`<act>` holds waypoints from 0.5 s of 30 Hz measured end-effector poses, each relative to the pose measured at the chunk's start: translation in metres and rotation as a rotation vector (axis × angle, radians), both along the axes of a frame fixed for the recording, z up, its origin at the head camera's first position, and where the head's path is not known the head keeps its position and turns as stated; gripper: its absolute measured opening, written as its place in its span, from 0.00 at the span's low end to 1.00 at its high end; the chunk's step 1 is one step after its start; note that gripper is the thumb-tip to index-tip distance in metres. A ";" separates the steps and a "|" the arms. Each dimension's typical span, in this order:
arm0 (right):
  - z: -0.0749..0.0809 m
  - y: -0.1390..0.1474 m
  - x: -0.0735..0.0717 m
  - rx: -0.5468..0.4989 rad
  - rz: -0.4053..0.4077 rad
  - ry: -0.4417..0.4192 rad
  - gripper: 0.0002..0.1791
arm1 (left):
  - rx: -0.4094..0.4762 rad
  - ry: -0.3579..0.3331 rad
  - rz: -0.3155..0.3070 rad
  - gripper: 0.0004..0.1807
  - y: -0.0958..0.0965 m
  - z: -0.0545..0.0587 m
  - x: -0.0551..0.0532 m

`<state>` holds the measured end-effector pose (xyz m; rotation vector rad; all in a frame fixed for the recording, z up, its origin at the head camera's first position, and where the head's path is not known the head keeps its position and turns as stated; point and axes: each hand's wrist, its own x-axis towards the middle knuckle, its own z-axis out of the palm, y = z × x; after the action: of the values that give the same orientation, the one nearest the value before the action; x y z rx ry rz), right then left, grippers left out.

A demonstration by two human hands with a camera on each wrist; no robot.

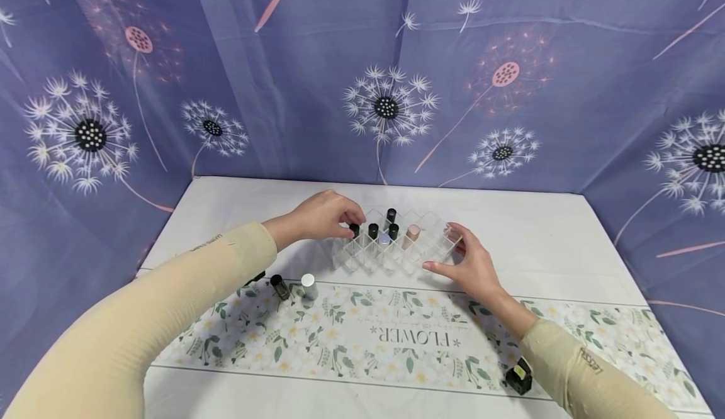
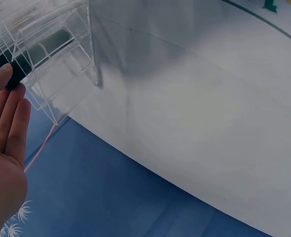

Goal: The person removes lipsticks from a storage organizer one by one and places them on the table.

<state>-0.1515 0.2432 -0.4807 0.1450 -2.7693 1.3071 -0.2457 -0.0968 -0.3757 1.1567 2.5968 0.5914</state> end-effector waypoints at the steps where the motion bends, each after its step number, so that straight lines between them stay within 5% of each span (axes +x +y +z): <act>1: 0.000 0.000 0.000 -0.001 0.000 0.002 0.60 | 0.003 0.002 0.002 0.16 0.000 0.001 0.000; 15: 0.000 -0.001 -0.001 -0.009 -0.005 -0.007 0.59 | 0.037 0.008 0.023 0.15 -0.002 0.016 0.005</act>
<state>-0.1522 0.2423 -0.4809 0.1331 -2.7676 1.3207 -0.2411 -0.0989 -0.3594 1.1439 2.6205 0.6434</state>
